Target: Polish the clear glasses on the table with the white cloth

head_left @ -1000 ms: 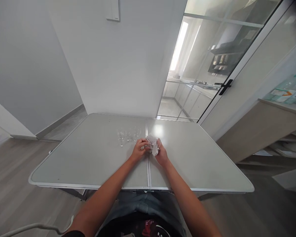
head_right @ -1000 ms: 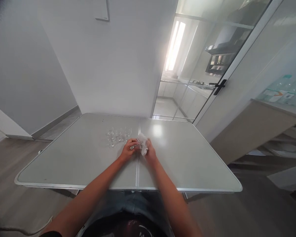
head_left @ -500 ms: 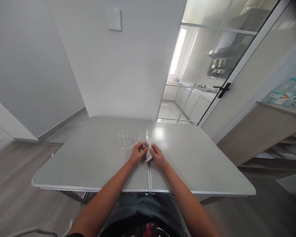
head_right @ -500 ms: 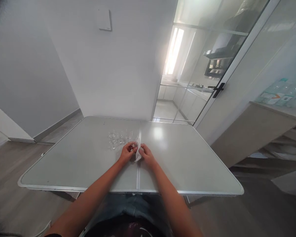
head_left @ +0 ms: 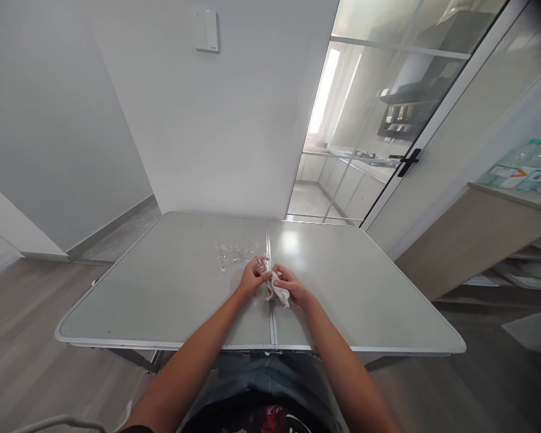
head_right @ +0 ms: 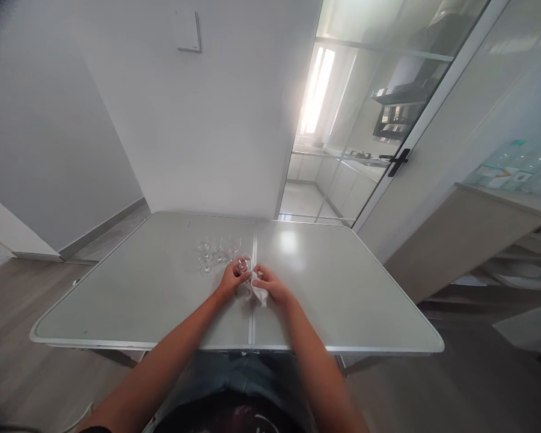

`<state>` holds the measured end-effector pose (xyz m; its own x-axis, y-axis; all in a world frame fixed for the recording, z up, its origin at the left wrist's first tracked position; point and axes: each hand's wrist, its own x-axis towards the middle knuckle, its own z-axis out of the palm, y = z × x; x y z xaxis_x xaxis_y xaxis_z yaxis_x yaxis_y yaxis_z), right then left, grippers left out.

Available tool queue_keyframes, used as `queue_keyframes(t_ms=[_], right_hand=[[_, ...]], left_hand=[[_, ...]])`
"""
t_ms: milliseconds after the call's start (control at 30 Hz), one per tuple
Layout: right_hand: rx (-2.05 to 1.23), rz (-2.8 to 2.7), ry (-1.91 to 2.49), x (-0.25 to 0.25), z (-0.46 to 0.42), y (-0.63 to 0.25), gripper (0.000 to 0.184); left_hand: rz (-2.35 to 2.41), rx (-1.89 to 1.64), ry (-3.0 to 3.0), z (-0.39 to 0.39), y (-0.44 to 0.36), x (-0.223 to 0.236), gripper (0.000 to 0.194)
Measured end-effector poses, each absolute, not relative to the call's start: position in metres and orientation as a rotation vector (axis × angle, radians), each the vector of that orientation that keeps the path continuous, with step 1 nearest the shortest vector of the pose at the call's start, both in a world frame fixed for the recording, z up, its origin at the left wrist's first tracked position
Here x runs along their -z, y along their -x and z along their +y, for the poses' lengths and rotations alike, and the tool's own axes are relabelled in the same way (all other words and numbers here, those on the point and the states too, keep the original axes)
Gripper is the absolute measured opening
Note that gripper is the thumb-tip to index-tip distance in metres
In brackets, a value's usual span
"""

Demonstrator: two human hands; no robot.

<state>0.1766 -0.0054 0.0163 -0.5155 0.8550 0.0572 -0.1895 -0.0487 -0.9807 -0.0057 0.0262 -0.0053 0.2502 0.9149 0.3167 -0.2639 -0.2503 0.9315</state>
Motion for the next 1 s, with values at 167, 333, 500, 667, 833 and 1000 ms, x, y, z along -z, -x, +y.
queue_keyframes(t_ms=[167, 333, 500, 667, 833, 1000], right_hand=[[-1.936, -1.197, 0.527, -0.011, -0.001, -0.183, 0.033], [-2.005, -1.13, 0.49, -0.005, 0.003, -0.19, 0.027], [-2.005, -1.193, 0.476, -0.007, 0.002, -0.189, 0.032], [-1.645, -1.344, 0.74, -0.016, -0.001, -0.185, 0.04], [-0.945, -1.627, 1.036, -0.013, -0.003, -0.177, 0.035], [-0.275, -1.888, 1.107, -0.006, -0.005, -0.165, 0.01]], left_hand=[[0.617, -1.315, -1.336, 0.025, 0.009, 0.002, 0.063], [0.602, -1.227, -1.281, 0.025, 0.008, 0.002, 0.063], [0.533, -1.121, -1.263, 0.021, 0.006, -0.003, 0.066], [0.621, -1.296, -1.235, 0.021, 0.008, -0.006, 0.053], [0.7, -1.386, -1.207, 0.022, 0.008, -0.004, 0.055], [0.733, -1.415, -1.22, 0.022, 0.007, -0.004, 0.059]])
